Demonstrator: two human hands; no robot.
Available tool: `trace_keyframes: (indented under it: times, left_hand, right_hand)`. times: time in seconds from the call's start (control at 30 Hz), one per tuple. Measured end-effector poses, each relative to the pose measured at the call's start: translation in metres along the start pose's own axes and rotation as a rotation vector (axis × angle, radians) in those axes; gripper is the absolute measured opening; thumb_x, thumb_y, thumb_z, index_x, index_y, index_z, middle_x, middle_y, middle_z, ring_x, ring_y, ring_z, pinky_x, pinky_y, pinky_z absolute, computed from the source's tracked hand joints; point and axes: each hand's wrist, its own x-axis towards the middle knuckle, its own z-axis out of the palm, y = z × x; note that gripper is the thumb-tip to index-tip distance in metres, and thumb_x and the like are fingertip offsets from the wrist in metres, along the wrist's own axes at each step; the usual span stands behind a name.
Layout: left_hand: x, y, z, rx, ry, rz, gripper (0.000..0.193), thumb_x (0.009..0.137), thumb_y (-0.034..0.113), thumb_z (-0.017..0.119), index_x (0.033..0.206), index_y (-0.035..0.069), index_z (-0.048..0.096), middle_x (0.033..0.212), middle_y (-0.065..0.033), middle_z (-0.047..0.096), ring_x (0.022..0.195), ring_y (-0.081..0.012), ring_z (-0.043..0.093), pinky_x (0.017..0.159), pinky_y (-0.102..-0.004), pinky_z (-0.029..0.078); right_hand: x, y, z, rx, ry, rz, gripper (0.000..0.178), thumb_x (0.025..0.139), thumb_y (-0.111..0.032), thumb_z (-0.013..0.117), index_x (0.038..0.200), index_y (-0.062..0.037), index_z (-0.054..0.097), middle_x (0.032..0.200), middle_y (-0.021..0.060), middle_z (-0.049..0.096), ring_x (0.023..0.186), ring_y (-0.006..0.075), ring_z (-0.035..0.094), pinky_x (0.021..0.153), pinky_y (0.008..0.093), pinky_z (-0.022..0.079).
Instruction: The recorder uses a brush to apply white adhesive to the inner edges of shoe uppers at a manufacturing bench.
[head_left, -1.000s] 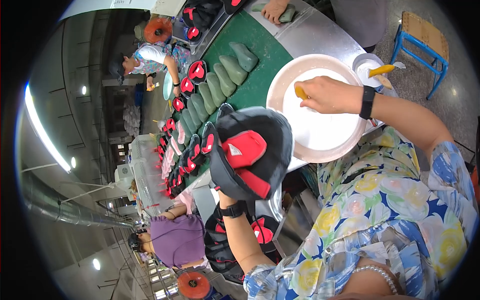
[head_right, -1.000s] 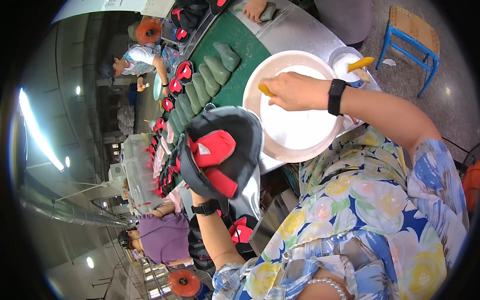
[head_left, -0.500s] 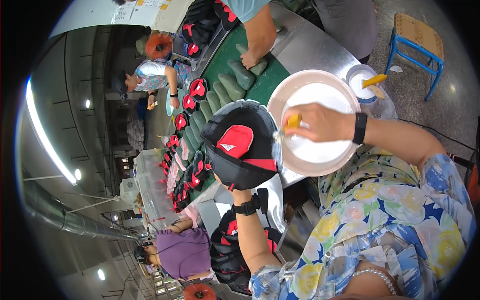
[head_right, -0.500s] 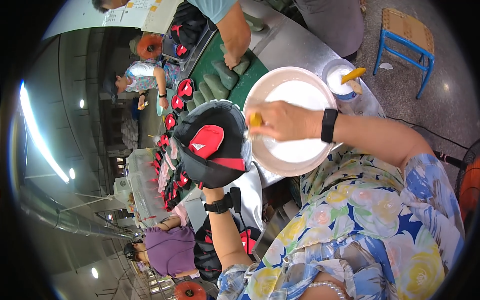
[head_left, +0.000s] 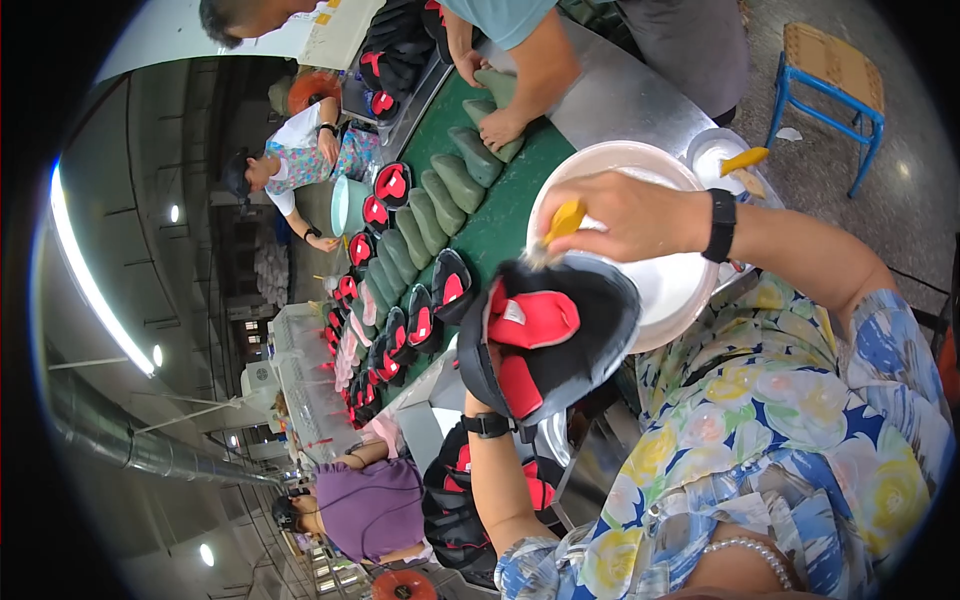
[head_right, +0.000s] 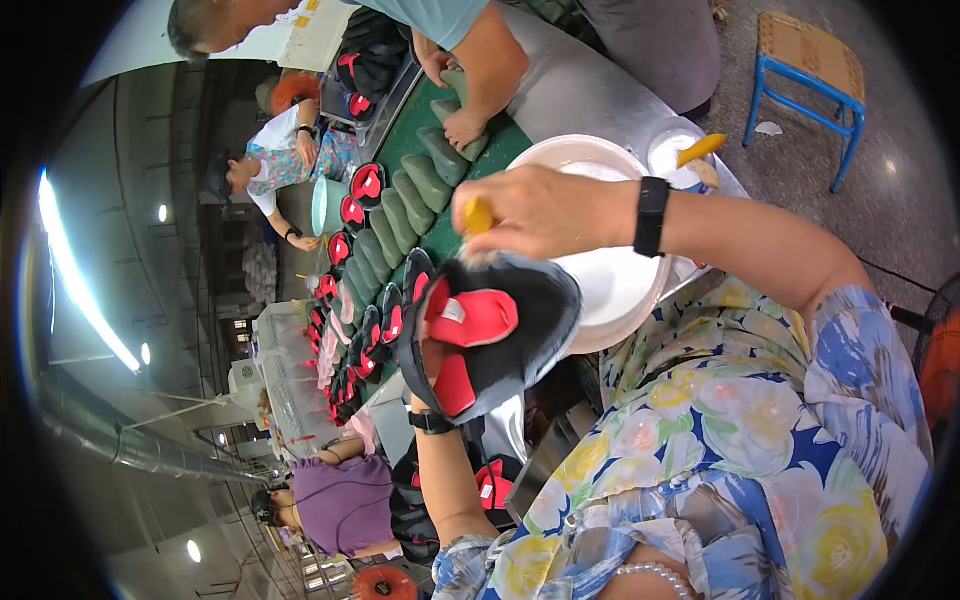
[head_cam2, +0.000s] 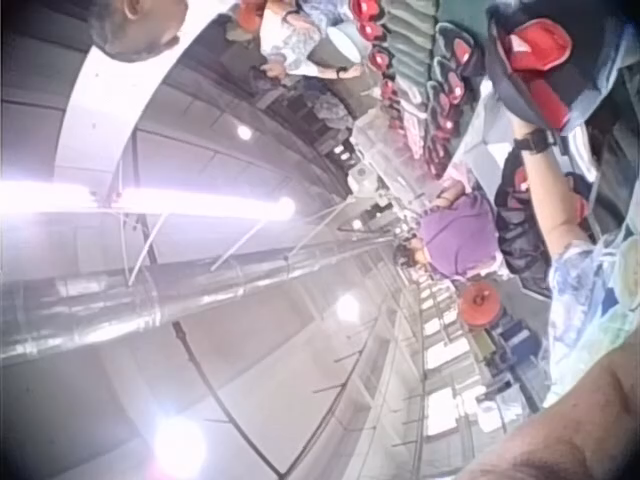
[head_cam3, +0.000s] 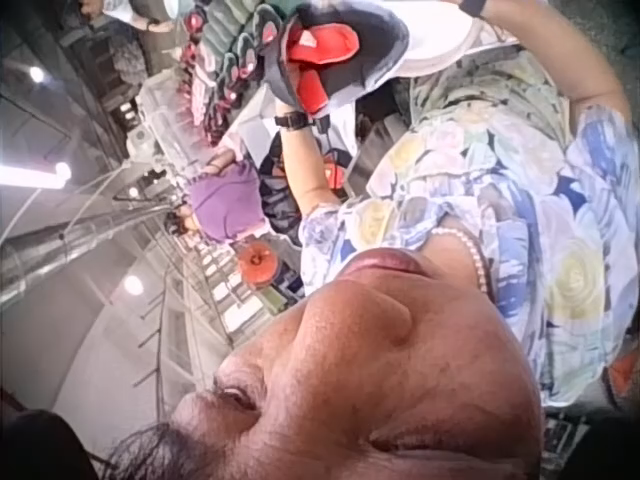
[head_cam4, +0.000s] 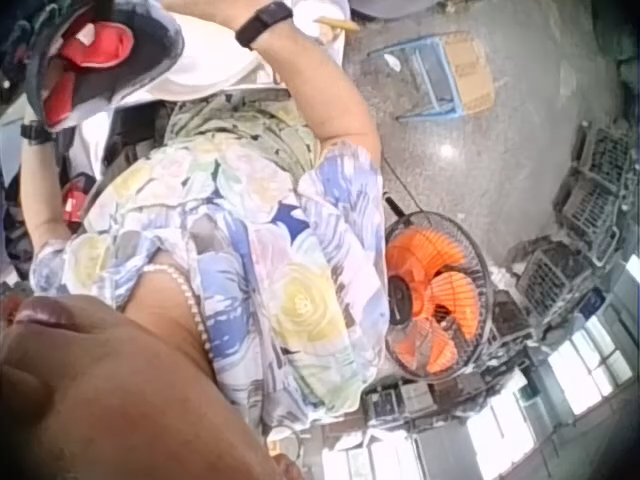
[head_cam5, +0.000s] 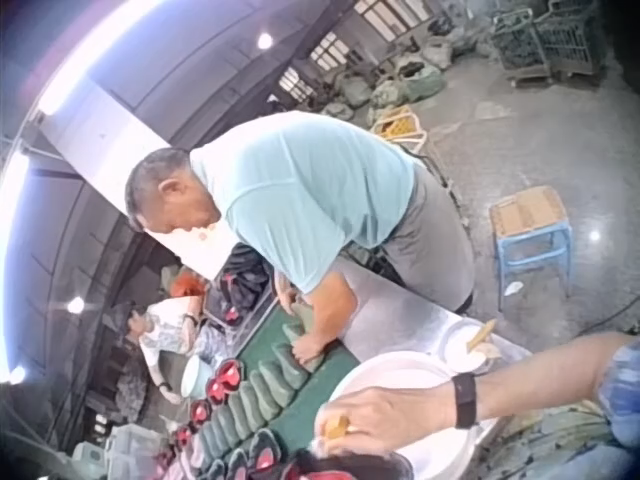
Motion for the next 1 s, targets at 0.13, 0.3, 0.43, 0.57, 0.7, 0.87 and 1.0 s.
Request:
trace_keyframes:
  times: [0.13, 0.3, 0.43, 0.57, 0.7, 0.87, 1.0]
  left_hand:
    - [0.004, -0.053, -0.029, 0.106, -0.097, 0.056, 0.048, 0.106, 0.031, 0.052, 0.145, 0.002, 0.051, 0.145, -0.0085, 0.054, 0.13, -0.0202, 0.054, 0.113, -0.0384, 0.04]
    - [-0.006, -0.049, -0.017, -0.207, -0.069, 0.104, 0.049, 0.107, 0.03, 0.049, 0.148, 0.002, 0.047, 0.148, -0.0076, 0.051, 0.132, -0.0196, 0.052, 0.114, -0.0378, 0.04]
    - [0.001, -0.026, -0.011, -0.09, 0.26, 0.045, 0.054, 0.106, 0.034, 0.051, 0.152, 0.006, 0.042, 0.146, -0.0056, 0.053, 0.127, -0.02, 0.056, 0.111, -0.0386, 0.043]
    - [0.026, -0.038, -0.041, -0.39, 0.398, 0.241, 0.055, 0.104, 0.035, 0.053, 0.151, 0.011, 0.04, 0.143, -0.0089, 0.055, 0.125, -0.0257, 0.059, 0.108, -0.0438, 0.047]
    - [0.074, -0.145, -0.118, -0.575, 0.721, 0.154, 0.048, 0.105, 0.031, 0.047, 0.151, 0.017, 0.04, 0.143, -0.0082, 0.055, 0.13, -0.0285, 0.055, 0.109, -0.045, 0.048]
    - [0.173, -0.189, -0.114, -0.568, 0.744, 0.109, 0.043, 0.107, 0.031, 0.038, 0.15, 0.025, 0.037, 0.147, -0.0014, 0.05, 0.123, -0.029, 0.059, 0.087, -0.0442, 0.057]
    - [0.15, -0.264, -0.222, 0.155, 0.939, 0.101, 0.082, 0.091, -0.011, 0.045, 0.16, 0.02, 0.013, 0.142, -0.0134, 0.047, 0.116, -0.0321, 0.06, 0.081, -0.0454, 0.061]
  right_hand:
    - [0.018, -0.003, 0.013, -0.153, -0.207, -0.125, 0.024, 0.092, -0.022, 0.069, 0.098, -0.0043, 0.054, 0.084, 0.0157, 0.066, 0.083, 0.0374, 0.066, 0.073, 0.0433, 0.052]
    - [0.014, 0.016, -0.006, -0.19, -0.287, 0.259, 0.021, 0.091, -0.02, 0.069, 0.092, -0.0016, 0.058, 0.083, 0.0163, 0.065, 0.079, 0.0367, 0.066, 0.072, 0.0418, 0.05]
    - [0.007, 0.015, -0.011, -0.232, -0.143, 0.345, 0.028, 0.09, -0.023, 0.07, 0.091, 0.0003, 0.054, 0.076, 0.0196, 0.063, 0.071, 0.0396, 0.063, 0.066, 0.0463, 0.047]
    - [-0.01, 0.003, -0.019, -0.204, 0.033, 0.379, 0.023, 0.088, -0.019, 0.074, 0.095, -0.0009, 0.063, 0.077, 0.0107, 0.065, 0.065, 0.019, 0.061, 0.062, 0.0325, 0.047]
    - [-0.031, -0.013, -0.014, -0.075, -0.013, 0.575, 0.016, 0.089, -0.014, 0.073, 0.093, -0.0013, 0.065, 0.08, 0.0047, 0.065, 0.071, 0.0122, 0.061, 0.066, 0.0278, 0.049]
    - [-0.047, -0.023, -0.014, -0.05, -0.031, 0.832, 0.016, 0.09, -0.012, 0.072, 0.097, -0.0009, 0.063, 0.086, 0.0047, 0.065, 0.077, 0.0113, 0.062, 0.069, 0.0255, 0.05]
    - [-0.023, -0.03, 0.009, 0.098, -0.073, 0.847, 0.015, 0.091, -0.007, 0.069, 0.102, -0.0012, 0.06, 0.091, 0.0045, 0.063, 0.083, 0.0131, 0.065, 0.077, 0.0261, 0.053]
